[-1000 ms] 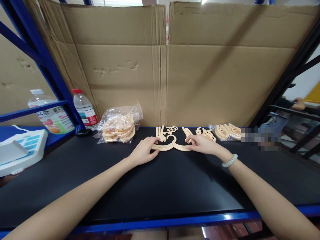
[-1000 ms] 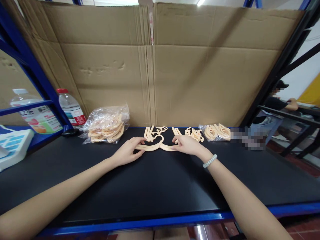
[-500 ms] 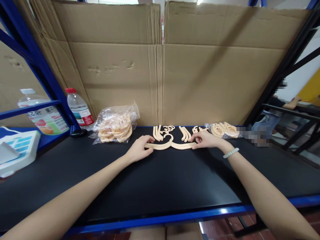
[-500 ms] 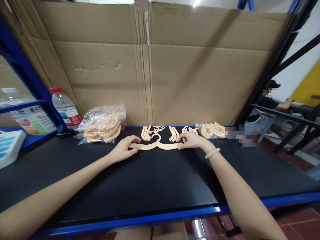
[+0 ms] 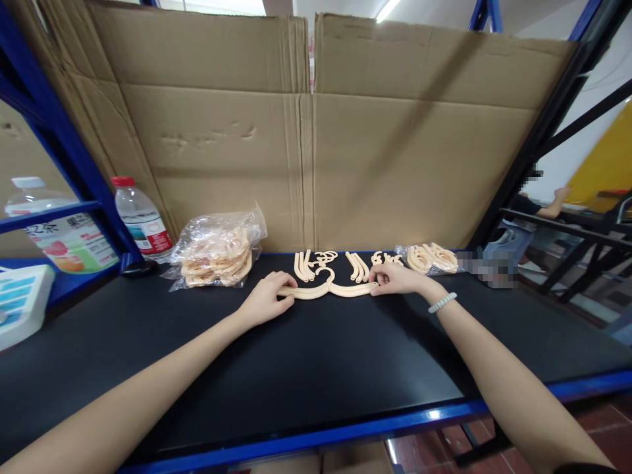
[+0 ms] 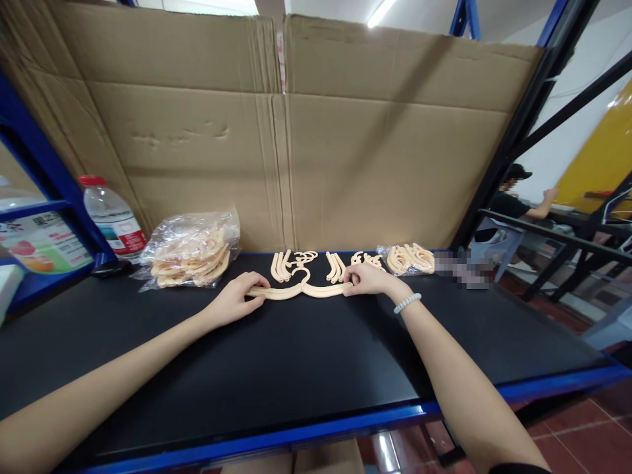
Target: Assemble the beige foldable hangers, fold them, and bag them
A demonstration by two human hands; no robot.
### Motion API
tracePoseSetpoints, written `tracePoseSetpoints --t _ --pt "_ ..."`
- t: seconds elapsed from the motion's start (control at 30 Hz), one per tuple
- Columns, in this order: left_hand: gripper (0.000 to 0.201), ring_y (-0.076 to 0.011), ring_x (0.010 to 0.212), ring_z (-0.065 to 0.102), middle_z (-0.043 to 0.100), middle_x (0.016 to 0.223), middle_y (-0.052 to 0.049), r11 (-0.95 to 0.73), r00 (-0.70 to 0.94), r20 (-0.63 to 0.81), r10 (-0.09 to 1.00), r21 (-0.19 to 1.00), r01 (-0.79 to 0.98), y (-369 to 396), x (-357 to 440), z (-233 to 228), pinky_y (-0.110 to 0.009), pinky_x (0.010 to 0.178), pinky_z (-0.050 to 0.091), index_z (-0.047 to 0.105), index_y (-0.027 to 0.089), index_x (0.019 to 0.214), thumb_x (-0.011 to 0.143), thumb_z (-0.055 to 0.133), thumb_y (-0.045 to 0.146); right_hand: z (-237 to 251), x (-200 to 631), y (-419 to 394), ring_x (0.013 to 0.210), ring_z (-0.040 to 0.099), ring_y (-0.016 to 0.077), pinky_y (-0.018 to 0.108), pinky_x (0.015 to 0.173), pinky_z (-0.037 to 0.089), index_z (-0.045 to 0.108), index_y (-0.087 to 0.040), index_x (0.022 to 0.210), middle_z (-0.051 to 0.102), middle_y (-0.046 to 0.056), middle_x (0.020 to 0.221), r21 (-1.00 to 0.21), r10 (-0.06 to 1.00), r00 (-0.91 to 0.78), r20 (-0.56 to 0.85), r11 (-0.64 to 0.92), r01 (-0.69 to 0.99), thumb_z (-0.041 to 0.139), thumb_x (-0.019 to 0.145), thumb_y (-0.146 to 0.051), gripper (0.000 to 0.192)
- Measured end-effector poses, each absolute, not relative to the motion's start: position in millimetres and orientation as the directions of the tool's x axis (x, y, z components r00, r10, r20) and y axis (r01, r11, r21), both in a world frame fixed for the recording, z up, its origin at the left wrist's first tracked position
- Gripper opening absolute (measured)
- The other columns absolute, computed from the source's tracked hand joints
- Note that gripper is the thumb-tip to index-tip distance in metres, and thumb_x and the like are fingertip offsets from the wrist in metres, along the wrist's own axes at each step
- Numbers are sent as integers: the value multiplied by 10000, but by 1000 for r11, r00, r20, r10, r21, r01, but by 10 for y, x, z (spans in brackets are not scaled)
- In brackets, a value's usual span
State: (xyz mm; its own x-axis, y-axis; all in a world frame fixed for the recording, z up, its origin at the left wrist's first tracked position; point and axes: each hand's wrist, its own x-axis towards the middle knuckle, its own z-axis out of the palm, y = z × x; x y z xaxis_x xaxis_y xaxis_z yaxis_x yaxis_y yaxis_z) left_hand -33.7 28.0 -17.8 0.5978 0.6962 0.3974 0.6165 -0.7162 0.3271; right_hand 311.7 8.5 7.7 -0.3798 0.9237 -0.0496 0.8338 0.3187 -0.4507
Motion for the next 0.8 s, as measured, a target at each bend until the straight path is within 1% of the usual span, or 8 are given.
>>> tracePoseSetpoints --t 0.4,0.53,0.63,0.73,0.8 --pt "149 -215 838 555 634 866 -25 -714 598 392 699 335 615 275 -336 -164 -338 780 426 576 200 850 735 483 220 60 3106 98 578 486 114 230 537 344 609 -166 839 522 -35 637 -466 919 -393 -29 335 819 699 690 -255 195" --pt "140 -216 824 564 638 853 -29 -708 587 397 706 355 611 278 -336 -167 -344 776 441 580 198 836 729 494 229 55 3096 95 577 492 116 233 531 347 616 -162 838 531 -32 642 -470 923 -385 -24 330 819 704 682 -253 201" --pt "162 -210 815 589 641 851 -35 -693 562 407 720 387 608 291 -342 -162 -341 766 467 583 191 867 741 498 247 66 3100 84 584 505 117 232 540 361 628 -161 852 547 -27 651 -476 922 -388 -14 335 813 720 674 -273 229" --pt "199 -195 838 613 647 896 -43 -680 533 423 732 419 601 340 -370 -157 -325 773 492 577 184 932 776 481 262 100 3110 69 570 507 117 232 536 367 640 -157 866 555 -24 640 -478 922 -386 23 350 806 721 681 -307 252" --pt "215 -189 857 621 654 928 -51 -676 518 436 736 430 599 400 -401 -160 -324 793 499 580 180 960 805 461 270 119 3109 65 557 497 120 238 535 364 640 -152 841 546 -20 616 -471 926 -365 91 363 804 677 728 -329 213"
